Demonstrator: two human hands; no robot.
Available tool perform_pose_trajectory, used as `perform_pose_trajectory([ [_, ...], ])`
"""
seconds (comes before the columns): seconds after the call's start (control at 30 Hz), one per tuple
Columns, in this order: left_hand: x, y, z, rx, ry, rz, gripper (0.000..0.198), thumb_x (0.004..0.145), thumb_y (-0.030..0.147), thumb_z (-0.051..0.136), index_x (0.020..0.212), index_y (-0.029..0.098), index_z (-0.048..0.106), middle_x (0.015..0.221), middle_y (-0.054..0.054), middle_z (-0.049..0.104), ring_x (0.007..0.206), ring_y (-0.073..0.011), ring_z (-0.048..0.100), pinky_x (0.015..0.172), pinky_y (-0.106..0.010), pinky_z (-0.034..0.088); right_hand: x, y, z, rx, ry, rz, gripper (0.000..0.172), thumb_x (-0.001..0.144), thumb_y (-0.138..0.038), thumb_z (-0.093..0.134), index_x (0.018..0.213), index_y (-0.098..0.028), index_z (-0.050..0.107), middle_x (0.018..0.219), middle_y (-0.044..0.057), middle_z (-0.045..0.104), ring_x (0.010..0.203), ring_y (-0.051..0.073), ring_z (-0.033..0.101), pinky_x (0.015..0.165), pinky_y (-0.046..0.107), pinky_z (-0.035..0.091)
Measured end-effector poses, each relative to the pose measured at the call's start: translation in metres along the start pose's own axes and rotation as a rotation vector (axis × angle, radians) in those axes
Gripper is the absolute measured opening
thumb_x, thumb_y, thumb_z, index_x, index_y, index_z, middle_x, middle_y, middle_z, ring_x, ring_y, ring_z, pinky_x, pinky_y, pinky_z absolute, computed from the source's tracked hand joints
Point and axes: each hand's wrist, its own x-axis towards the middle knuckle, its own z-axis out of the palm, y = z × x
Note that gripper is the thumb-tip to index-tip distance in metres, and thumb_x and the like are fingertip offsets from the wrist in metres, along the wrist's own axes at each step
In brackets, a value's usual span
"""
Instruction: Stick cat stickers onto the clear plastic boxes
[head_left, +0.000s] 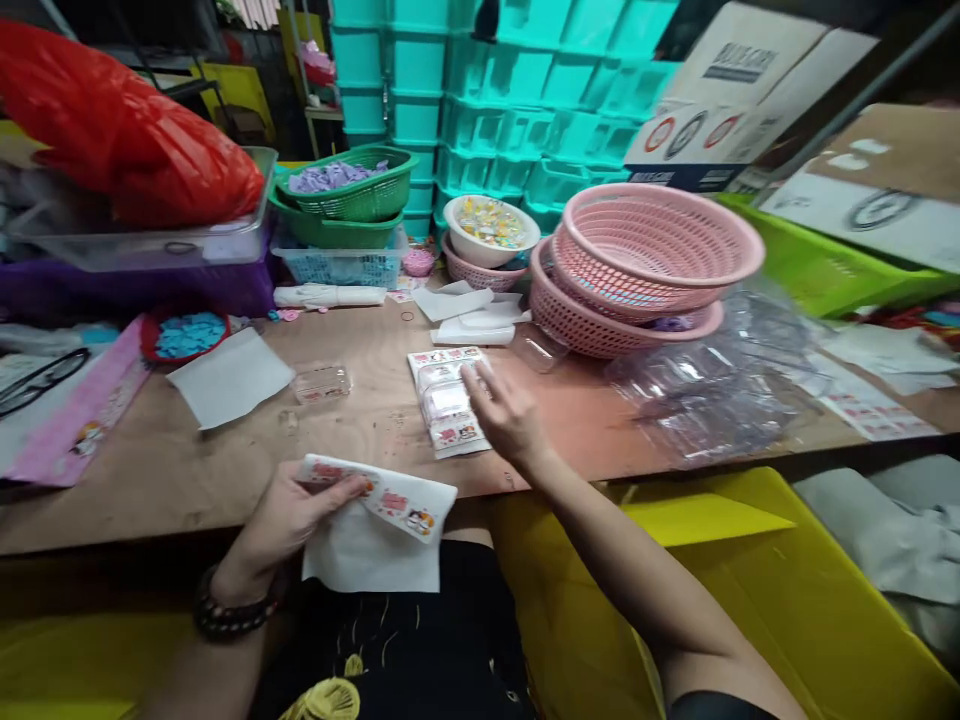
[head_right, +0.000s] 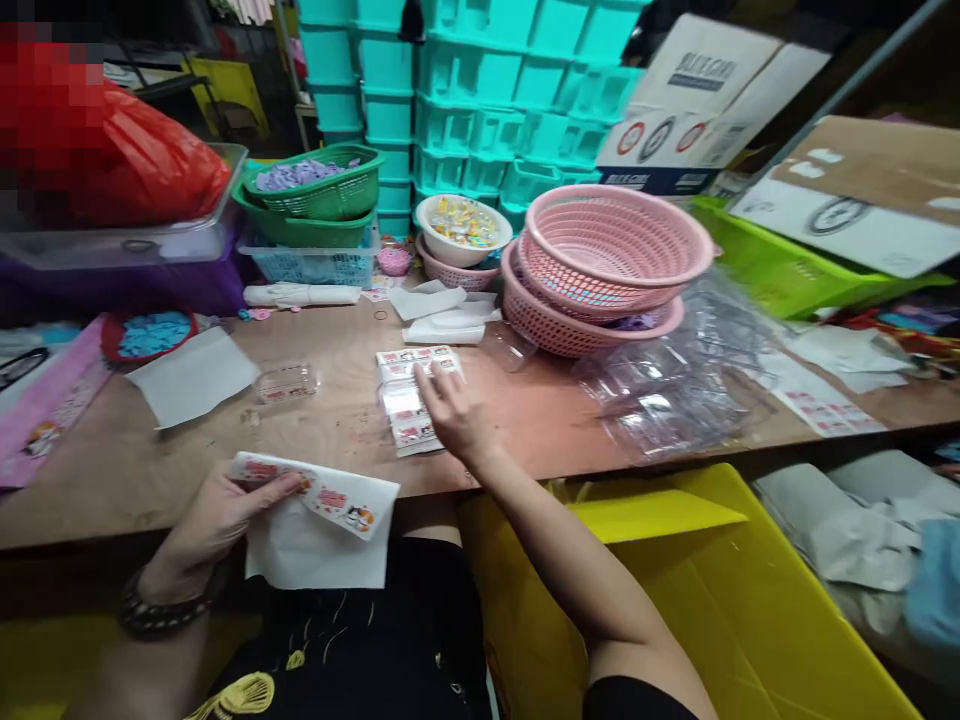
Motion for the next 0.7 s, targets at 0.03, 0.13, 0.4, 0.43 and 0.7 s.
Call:
perform_pose_trajectory([
  [0.03, -0.001, 0.001, 0.003, -0.004, -0.041, 0.005, 0.032, 0.061, 0.044, 0.088, 0.074, 0.016, 0.080, 0.079, -0.010, 0.079, 0.070, -0.0258, 0.073, 0.066, -0.033, 0.061, 0.009, -0.020, 0.013, 0.010, -0.061, -0.086, 0.048, 0.099, -0.017, 0.035, 0.144, -0.018, 0.052, 0.146, 0.017, 0.052, 0.118, 0.033, 0.058, 0.094, 0.046, 0.050],
  [0.13, 0.000, 0.000, 0.006, -0.037, -0.038, 0.050, 0.034, 0.065, 0.044, 0.087, 0.077, 0.013, 0.080, 0.083, -0.010, 0.079, 0.072, -0.0231, 0.073, 0.070, -0.031, 0.061, 0.031, -0.061, 0.042, 0.006, -0.173, -0.239, 0.053, 0.097, -0.010, 0.030, 0.147, -0.015, 0.048, 0.148, 0.020, 0.049, 0.116, 0.033, 0.059, 0.089, 0.047, 0.052],
  [0.4, 0.014, -0.015, 0.002, -0.106, 0.055, 0.071, 0.038, 0.066, 0.046, 0.086, 0.079, 0.012, 0.079, 0.084, -0.011, 0.079, 0.074, -0.0249, 0.075, 0.070, -0.033, 0.062, 0.020, -0.062, -0.013, 0.682, -0.210, -0.041, 0.036, 0.093, -0.033, 0.055, 0.129, -0.027, 0.061, 0.130, 0.011, 0.061, 0.113, 0.025, 0.060, 0.089, 0.042, 0.054],
  [0.43, 0.014, -0.016, 0.004, -0.096, 0.027, 0.074, 0.038, 0.066, 0.047, 0.086, 0.079, 0.012, 0.080, 0.083, -0.011, 0.079, 0.073, -0.0249, 0.075, 0.068, -0.033, 0.062, 0.015, -0.068, -0.020, 0.764, -0.269, -0.026, 0.035, 0.090, -0.038, 0.062, 0.123, -0.026, 0.064, 0.122, 0.009, 0.065, 0.108, 0.024, 0.062, 0.086, 0.039, 0.054],
  [0.7, 0.014, -0.021, 0.006, -0.110, 0.000, 0.140, 0.039, 0.065, 0.045, 0.087, 0.088, 0.014, 0.080, 0.078, -0.006, 0.078, 0.068, -0.0178, 0.071, 0.063, -0.025, 0.057, -0.001, -0.095, -0.015, 0.955, -0.553, 0.122, 0.020, 0.084, -0.038, 0.070, 0.083, -0.018, 0.072, 0.077, 0.003, 0.072, 0.071, 0.016, 0.063, 0.065, 0.028, 0.047],
])
